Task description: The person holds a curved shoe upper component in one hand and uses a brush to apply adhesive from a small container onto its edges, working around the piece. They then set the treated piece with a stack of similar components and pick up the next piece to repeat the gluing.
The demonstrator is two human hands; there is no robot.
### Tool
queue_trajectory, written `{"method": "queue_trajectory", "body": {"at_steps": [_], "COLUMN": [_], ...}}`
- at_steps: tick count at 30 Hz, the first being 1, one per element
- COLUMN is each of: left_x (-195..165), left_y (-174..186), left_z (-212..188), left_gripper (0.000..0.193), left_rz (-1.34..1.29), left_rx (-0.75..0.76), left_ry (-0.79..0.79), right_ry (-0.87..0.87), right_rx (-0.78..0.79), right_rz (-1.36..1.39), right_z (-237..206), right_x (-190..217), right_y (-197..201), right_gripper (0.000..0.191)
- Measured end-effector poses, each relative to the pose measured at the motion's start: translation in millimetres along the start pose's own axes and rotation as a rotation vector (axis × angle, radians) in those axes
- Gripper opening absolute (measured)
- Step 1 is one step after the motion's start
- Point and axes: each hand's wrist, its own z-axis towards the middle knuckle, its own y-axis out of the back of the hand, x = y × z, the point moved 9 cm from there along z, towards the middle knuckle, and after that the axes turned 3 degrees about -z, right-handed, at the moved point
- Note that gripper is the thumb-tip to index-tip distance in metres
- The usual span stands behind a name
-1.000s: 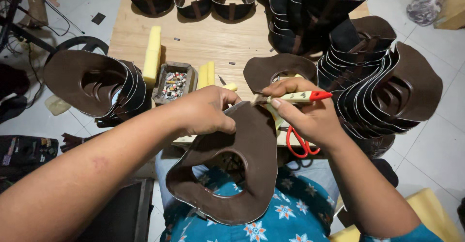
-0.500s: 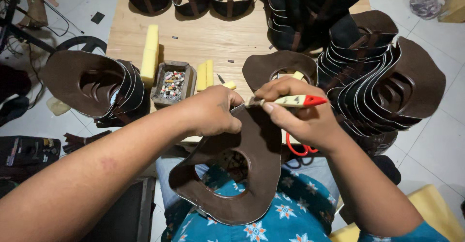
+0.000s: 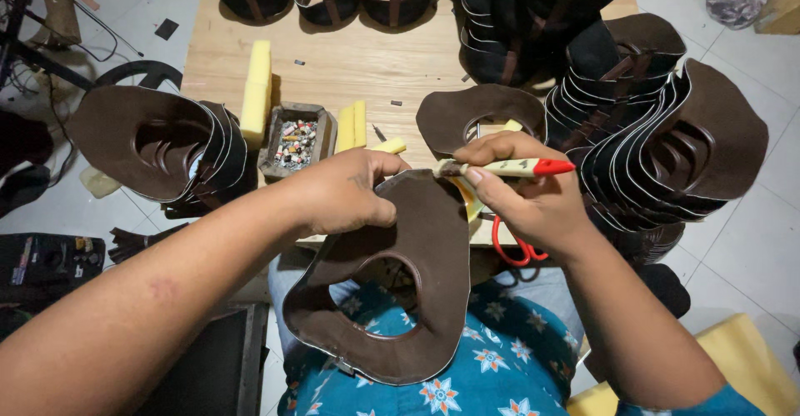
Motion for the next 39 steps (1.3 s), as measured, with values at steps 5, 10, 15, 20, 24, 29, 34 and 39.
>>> {"method": "queue_trajectory", "body": {"at_steps": [5,10,15,20,24,29,34,39], "left_x": [6,7,7,1,-3,0,-3,13], "left_y": [7,17,11,0,1,9,33,63], "left_z": [-9,-17,-13,-10,-11,-11,-17,-40], "left_gripper": [0.050,0.045,0.021,0.015,0.014,0.016,0.025,0.025], "left_rz": [-0.044,-0.021,0.085,-0.029,0.004,0.139,0.154,-0.060], "left_rx": [-0.012,-0.059,-0.084,-0.047,-0.065,-0.113,-0.244,-0.268], "left_ry": [0.058,0.081,0.065,0.027,0.017,0.032,-0.037,-0.025], "right_ry": [-0.018,-0.041,0.262,0.189,0.257,0.290,0.321,-0.080], "right_rx": [0.031,-0.039,0.033,0.063,0.024,-0.007,-0.230,-0.205], "right_rz": [-0.097,0.068,-0.265,-0.243,-0.377,-0.403,-0.330,-0.594], "right_z": [-4,-11,-2,7,6,1,-5,-1], "right_x": [-3,6,51,54,62,63,51,-23], "right_y": [-1,-2,-13,-25,-26,-28,-1,21], "right_gripper": [0.010,0.010,0.016,0.017,0.017,0.016,0.011,0.020]}}
